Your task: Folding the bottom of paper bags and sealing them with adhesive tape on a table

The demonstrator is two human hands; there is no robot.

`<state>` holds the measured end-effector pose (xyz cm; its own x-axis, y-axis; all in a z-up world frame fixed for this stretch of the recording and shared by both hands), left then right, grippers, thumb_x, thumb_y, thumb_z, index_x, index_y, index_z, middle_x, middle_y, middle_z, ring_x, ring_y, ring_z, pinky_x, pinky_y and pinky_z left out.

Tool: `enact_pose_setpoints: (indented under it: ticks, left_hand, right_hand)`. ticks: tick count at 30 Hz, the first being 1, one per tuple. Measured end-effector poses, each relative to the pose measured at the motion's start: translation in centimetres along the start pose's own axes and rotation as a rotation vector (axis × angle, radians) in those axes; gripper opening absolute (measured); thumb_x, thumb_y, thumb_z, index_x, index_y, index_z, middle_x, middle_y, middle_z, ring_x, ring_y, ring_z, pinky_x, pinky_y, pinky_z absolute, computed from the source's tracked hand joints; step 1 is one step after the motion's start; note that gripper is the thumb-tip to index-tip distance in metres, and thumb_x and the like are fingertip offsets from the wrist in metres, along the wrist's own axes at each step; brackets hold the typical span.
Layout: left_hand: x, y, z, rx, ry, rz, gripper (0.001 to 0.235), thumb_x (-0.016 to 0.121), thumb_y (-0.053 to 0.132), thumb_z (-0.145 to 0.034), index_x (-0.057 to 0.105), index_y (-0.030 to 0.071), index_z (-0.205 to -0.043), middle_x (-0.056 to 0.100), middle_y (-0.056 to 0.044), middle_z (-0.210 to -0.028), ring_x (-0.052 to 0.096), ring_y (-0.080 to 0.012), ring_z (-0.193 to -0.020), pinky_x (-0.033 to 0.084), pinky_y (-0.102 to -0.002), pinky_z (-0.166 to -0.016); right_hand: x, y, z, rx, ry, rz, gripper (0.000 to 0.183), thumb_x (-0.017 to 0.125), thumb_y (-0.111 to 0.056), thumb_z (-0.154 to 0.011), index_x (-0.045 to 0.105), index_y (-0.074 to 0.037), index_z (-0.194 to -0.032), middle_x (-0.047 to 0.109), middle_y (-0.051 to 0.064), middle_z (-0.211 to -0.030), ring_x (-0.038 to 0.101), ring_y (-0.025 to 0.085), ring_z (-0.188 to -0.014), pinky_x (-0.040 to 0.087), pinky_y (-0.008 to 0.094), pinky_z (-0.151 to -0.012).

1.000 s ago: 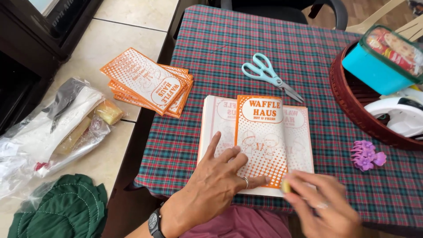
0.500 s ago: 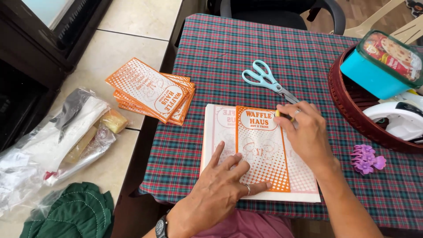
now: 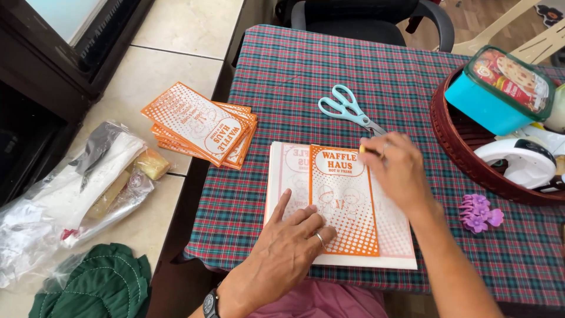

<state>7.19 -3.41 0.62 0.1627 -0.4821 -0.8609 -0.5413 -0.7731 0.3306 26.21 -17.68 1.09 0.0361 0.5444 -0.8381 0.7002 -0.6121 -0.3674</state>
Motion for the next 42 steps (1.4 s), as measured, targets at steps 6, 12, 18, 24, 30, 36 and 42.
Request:
enact_pose_setpoints:
  ticks: [6, 12, 18, 24, 30, 36, 42]
  left_hand:
    - [-0.4, -0.7, 0.1, -0.098, 0.038, 0.077, 0.044, 0.071, 0.016, -0.088, 0.050, 0.006, -0.126, 0.062, -0.012, -0.108, 0.061, -0.0317, -0.098, 0.023, -0.067, -0.119]
    - [0.8, -1.4, 0.5, -0.103, 0.030, 0.040, 0.051, 0.077, 0.022, -0.085, 0.053, 0.007, -0.127, 0.063, -0.012, -0.121, 0.060, -0.0302, -0.113, 0.024, -0.065, -0.118]
    - [-1.6, -0.4, 0.0, -0.078, 0.076, 0.147, 0.029, 0.076, 0.011, -0.088, 0.057, 0.008, -0.110, 0.059, -0.009, -0.111, 0.061, -0.0287, -0.106, 0.027, -0.070, -0.116]
    - [-2.1, 0.3, 0.5, -0.014, 0.134, 0.145, 0.003, 0.058, 0.003, -0.102, 0.055, 0.002, -0.101, 0.063, -0.019, -0.121, 0.061, -0.0363, -0.122, 0.027, -0.073, -0.115]
    - [-2.8, 0.2, 0.3, -0.014, 0.069, 0.216, 0.013, 0.050, -0.007, -0.098, 0.057, 0.000, -0.107, 0.061, -0.017, -0.123, 0.059, -0.0341, -0.126, 0.022, -0.073, -0.116]
    - [-2.1, -0.3, 0.7, 0.005, 0.025, 0.218, 0.035, 0.054, -0.015, -0.081, 0.060, 0.000, -0.112, 0.060, -0.019, -0.129, 0.057, -0.0367, -0.130, 0.022, -0.072, -0.117]
    - [-3.3, -0.6, 0.5, 0.012, 0.079, 0.352, 0.033, 0.041, -0.007, -0.089, 0.058, 0.008, -0.113, 0.061, -0.014, -0.132, 0.051, -0.0366, -0.132, 0.029, -0.061, -0.117]
  right_hand:
    - [-0.4, -5.3, 5.3, 0.019, -0.058, 0.011, 0.031, 0.071, -0.013, -0.090, 0.071, -0.003, -0.119, 0.069, 0.022, -0.120, 0.066, 0.036, -0.112, 0.057, 0.045, -0.096]
    - [-3.2, -8.6, 12.2, -0.209, 0.076, -0.180, 0.027, 0.078, -0.014, -0.083, 0.078, -0.009, -0.110, 0.075, 0.011, -0.118, 0.071, 0.021, -0.096, 0.053, 0.033, -0.090]
    - [-7.6, 0.2, 15.8, 0.317, 0.132, 0.254, 0.024, 0.075, -0.011, -0.094, 0.081, -0.008, -0.117, 0.076, 0.009, -0.122, 0.068, 0.025, -0.114, 0.056, 0.040, -0.100]
    - [-3.5, 4.9, 19.6, 0.256, 0.107, 0.301, 0.029, 0.073, -0.004, -0.085, 0.076, -0.012, -0.113, 0.060, 0.007, -0.157, 0.056, 0.034, -0.148, 0.047, 0.043, -0.121]
    - [-6.4, -9.7, 13.6, -0.085, 0.179, -0.155, 0.021, 0.074, 0.000, -0.081, 0.077, -0.005, -0.101, 0.074, 0.010, -0.120, 0.071, 0.025, -0.120, 0.056, 0.033, -0.107]
    - [-4.3, -9.4, 13.4, -0.355, 0.150, -0.059, 0.014, 0.067, -0.004, -0.089, 0.073, 0.003, -0.099, 0.075, 0.016, -0.107, 0.075, 0.033, -0.105, 0.062, 0.042, -0.088]
    - [-5.2, -10.8, 11.9, -0.289, 0.299, -0.021, 0.018, 0.055, -0.001, -0.097, 0.070, 0.008, -0.093, 0.073, 0.020, -0.099, 0.073, 0.034, -0.094, 0.061, 0.041, -0.087]
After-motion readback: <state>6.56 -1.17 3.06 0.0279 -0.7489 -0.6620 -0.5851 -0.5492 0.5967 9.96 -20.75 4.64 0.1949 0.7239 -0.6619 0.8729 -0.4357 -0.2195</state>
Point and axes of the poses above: each hand's wrist, its own z-axis away from the middle knuckle, its own x-axis out of the palm, y = z × x, the point moved 6 cm from there along -z, towards the middle knuckle
